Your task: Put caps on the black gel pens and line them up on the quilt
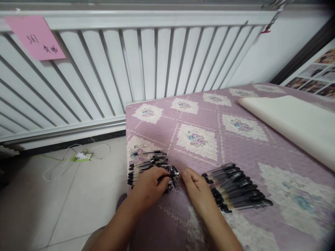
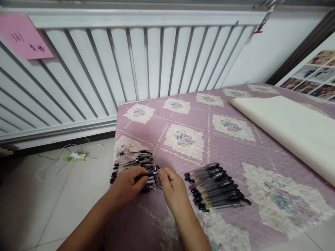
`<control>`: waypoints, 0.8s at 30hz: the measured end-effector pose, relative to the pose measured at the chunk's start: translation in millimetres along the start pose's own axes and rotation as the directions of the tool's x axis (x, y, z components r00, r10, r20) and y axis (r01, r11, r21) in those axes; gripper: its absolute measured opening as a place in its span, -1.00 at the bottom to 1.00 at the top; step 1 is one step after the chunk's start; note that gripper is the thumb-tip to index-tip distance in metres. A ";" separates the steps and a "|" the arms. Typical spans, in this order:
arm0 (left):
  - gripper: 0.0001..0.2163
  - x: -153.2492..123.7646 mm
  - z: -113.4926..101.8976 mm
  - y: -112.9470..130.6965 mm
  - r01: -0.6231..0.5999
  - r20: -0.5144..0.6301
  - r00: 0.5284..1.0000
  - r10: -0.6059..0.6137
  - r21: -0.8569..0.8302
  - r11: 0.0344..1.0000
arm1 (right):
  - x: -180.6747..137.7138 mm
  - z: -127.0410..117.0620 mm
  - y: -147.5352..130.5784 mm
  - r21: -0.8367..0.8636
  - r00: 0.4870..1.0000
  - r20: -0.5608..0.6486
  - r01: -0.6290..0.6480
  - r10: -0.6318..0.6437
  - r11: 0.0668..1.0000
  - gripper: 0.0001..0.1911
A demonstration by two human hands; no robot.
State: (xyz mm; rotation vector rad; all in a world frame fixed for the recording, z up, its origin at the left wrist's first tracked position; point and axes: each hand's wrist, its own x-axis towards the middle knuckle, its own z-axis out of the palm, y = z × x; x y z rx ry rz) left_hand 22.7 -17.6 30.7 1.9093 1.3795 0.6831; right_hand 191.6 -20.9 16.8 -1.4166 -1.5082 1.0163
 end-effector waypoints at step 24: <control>-0.84 0.2 1.5 0.4 -0.045 0.035 0.998 0.043 0.054 0.998 | 1.8 4.7 5.6 0.214 0.992 0.040 -0.127 0.121 0.969 -0.66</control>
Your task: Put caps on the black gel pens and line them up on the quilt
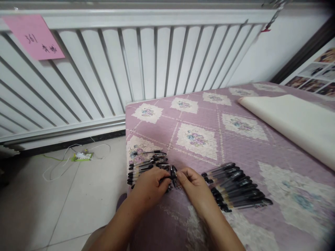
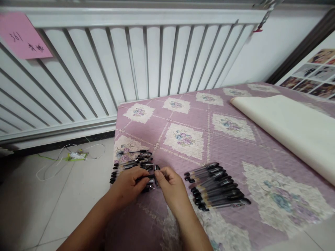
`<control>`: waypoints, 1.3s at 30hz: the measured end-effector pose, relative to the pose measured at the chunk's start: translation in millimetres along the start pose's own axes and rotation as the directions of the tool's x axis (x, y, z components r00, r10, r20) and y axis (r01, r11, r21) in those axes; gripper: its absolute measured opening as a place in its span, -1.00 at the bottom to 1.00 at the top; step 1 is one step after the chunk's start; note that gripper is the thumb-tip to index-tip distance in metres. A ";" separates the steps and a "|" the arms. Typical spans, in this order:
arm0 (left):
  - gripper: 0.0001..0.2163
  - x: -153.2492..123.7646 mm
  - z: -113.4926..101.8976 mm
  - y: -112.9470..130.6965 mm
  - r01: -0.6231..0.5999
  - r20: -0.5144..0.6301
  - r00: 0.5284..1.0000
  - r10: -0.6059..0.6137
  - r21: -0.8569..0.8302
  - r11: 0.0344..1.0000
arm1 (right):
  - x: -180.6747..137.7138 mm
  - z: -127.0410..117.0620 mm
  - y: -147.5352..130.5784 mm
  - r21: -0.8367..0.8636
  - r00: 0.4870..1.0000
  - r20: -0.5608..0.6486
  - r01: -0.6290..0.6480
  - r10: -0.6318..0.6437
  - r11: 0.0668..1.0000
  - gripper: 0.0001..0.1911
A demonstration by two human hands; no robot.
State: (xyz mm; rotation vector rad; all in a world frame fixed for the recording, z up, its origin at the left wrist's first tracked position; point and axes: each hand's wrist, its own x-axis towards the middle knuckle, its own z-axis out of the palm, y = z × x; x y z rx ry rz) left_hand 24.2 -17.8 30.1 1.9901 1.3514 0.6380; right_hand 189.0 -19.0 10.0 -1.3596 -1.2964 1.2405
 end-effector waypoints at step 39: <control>-0.86 -2.1 -1.6 -5.0 0.099 0.018 0.995 -0.101 0.052 0.994 | 0.2 -10.7 3.7 0.107 0.996 -0.023 -0.083 0.086 0.991 -0.71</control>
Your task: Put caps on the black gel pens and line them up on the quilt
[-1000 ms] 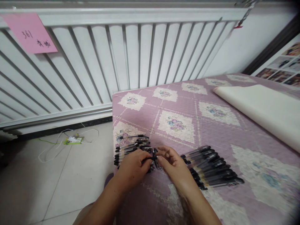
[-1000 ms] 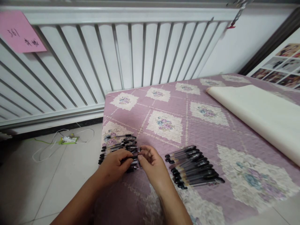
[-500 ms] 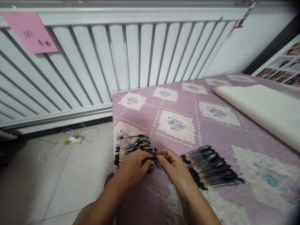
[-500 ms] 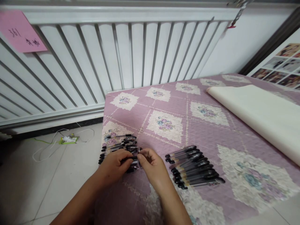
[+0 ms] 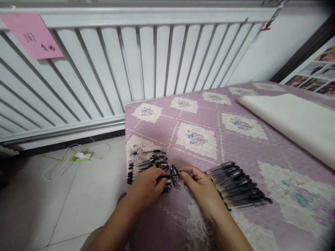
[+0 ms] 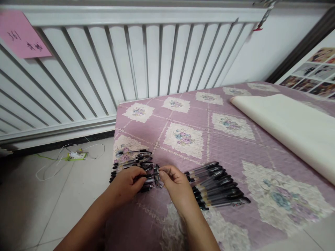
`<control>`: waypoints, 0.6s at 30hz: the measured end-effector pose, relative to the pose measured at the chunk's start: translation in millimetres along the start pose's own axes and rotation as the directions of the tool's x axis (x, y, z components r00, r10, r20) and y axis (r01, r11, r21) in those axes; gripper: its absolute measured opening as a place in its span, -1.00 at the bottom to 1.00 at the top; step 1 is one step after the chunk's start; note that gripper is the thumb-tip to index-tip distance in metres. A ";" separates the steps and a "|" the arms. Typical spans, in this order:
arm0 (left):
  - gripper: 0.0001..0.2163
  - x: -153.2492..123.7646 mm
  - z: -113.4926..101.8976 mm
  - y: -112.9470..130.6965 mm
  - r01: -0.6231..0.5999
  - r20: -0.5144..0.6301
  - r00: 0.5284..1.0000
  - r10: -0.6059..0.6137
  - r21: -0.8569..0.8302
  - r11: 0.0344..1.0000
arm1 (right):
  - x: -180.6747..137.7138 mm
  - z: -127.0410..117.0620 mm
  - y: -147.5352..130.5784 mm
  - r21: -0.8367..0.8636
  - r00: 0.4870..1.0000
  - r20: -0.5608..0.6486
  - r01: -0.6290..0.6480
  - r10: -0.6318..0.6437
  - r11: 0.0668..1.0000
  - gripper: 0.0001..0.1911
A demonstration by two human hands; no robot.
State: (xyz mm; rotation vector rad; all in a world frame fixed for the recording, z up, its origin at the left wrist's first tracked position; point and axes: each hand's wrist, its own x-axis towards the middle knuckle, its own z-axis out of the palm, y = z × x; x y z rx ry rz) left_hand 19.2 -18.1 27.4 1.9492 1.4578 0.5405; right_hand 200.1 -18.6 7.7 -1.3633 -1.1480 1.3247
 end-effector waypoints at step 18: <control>-0.87 1.3 5.2 4.8 0.014 -0.046 0.999 -0.018 -0.104 0.994 | -1.4 -3.4 0.1 -0.054 0.995 -0.062 0.070 -0.073 0.996 -0.77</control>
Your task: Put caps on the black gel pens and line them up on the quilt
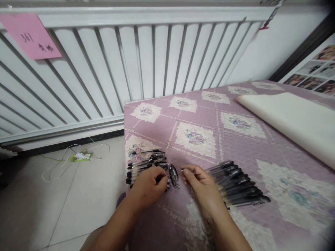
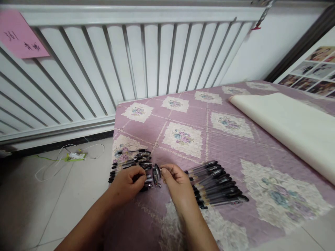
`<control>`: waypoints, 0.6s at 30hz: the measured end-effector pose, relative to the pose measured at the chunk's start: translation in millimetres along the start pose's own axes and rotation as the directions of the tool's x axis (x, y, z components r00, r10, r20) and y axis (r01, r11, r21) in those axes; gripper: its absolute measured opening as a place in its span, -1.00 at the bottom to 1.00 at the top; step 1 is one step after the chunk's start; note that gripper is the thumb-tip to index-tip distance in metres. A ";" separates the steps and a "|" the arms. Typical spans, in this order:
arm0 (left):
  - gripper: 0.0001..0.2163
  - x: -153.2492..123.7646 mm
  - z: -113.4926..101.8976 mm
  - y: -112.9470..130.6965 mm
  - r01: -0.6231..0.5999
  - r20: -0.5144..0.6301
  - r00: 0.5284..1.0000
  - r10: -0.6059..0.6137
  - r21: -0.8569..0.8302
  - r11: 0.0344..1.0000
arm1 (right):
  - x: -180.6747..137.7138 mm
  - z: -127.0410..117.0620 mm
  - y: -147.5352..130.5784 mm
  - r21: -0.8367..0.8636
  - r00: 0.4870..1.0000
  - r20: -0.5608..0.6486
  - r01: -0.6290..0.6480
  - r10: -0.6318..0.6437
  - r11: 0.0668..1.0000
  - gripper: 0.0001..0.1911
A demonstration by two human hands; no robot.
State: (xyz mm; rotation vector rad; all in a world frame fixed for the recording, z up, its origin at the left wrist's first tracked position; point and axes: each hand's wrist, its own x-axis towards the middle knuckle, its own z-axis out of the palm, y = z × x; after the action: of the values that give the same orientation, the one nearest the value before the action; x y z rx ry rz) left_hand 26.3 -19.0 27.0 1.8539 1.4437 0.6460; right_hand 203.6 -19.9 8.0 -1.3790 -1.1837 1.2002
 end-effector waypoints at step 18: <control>-0.87 -6.2 4.1 9.9 -0.077 0.236 0.971 -0.041 0.469 0.880 | -0.8 -1.5 5.1 -0.487 0.961 0.217 0.259 -0.172 0.834 -0.80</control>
State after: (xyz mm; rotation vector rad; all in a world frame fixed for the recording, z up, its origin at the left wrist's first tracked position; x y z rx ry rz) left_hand 33.9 -27.2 32.1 2.2285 1.5131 0.0564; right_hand 205.5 -21.4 3.2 -1.4890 -1.8246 0.8779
